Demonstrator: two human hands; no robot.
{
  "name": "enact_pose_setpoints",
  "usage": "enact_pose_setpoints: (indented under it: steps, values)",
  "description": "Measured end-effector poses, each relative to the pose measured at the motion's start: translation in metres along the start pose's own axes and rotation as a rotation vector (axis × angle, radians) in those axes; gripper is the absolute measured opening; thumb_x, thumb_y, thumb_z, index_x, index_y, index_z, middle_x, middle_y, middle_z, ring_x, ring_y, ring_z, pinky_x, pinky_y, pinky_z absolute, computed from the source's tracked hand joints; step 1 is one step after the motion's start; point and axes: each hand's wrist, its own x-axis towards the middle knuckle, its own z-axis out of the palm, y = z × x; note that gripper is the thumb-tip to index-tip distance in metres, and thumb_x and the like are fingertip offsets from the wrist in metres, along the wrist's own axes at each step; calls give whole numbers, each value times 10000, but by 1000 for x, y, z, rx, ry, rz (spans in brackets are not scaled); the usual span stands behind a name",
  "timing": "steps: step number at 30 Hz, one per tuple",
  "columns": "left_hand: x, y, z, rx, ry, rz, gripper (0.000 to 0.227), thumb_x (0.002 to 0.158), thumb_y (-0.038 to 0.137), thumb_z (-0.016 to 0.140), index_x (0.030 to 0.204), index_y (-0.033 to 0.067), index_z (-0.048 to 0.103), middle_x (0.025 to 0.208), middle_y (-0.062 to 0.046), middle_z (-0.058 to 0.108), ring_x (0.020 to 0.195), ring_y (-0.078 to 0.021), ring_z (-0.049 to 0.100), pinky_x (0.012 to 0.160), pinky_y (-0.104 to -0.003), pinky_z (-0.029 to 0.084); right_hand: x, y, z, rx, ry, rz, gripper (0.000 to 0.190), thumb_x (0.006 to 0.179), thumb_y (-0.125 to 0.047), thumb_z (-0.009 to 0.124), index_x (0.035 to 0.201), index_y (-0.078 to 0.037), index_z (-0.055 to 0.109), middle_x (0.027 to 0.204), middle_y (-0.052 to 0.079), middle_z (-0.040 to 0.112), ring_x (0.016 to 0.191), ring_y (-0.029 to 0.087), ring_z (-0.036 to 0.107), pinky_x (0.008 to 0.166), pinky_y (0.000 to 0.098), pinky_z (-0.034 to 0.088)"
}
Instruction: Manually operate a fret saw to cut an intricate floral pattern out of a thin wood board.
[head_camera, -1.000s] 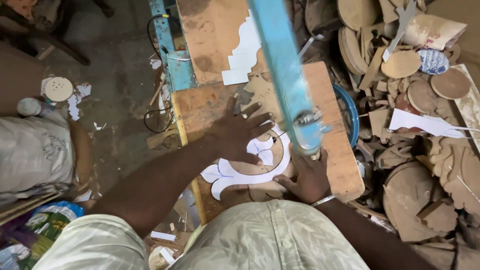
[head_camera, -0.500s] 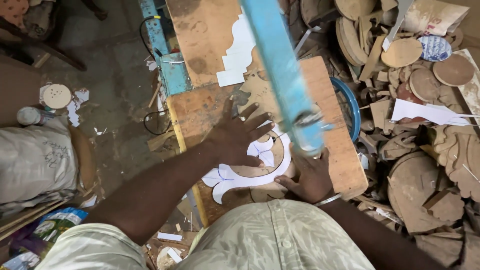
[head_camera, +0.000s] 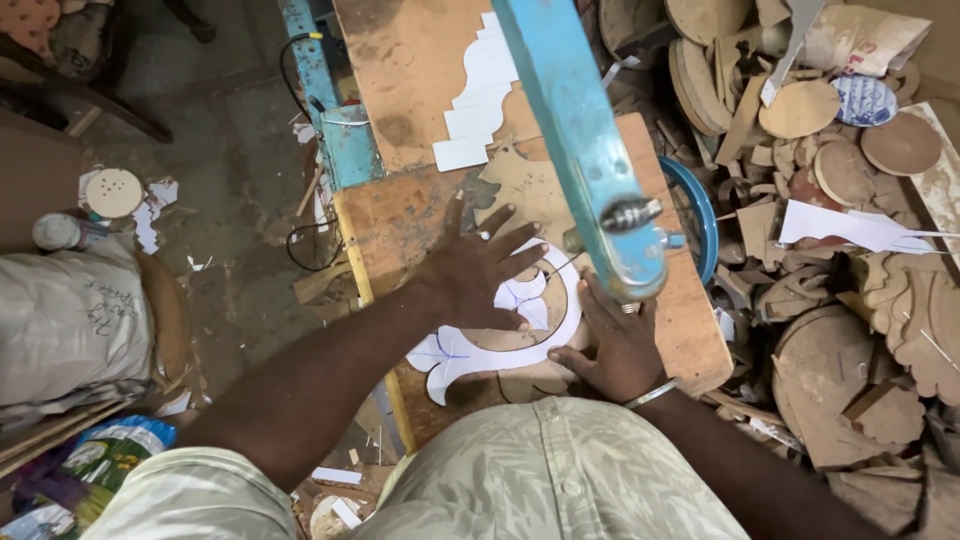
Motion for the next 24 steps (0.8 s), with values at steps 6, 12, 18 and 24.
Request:
enact_pose_setpoints:
  steps: [6,12,18,24]
  values:
    - [0,0,0,9,14,-3,1018,810,821,537,1611,306,177,1702,20,82,1567,-264,30,1180,-734,-22,1,0,-1,33,-21,0,1008,721,-568,811,1464,25,476,1453,212,559,1328,341,525,1142,585,173]
    - [1,-1,1,-4,22,-1,1020,810,819,539,1613,302,180,1705,13,78,1567,-267,30,1178,-734,-18,2,1,-1,48,-64,38,995,720,-573,815,1450,20,492,1325,211,641,1240,326,581,1113,588,175]
    - [0,0,2,-15,3,-3,1010,825,809,530,1615,299,161,1706,25,58,1568,-261,6,1176,-737,-32,7,-4,-7,31,-113,77,950,716,-575,809,1423,-6,529,1135,181,715,1132,312,631,1121,594,177]
    - [-1,1,-1,-18,-5,-12,1006,827,805,535,1615,302,162,1707,32,58,1572,-251,-6,1186,-723,-39,4,1,-2,19,-85,40,913,717,-585,815,1377,-8,561,1031,182,737,1074,321,652,1084,576,214]
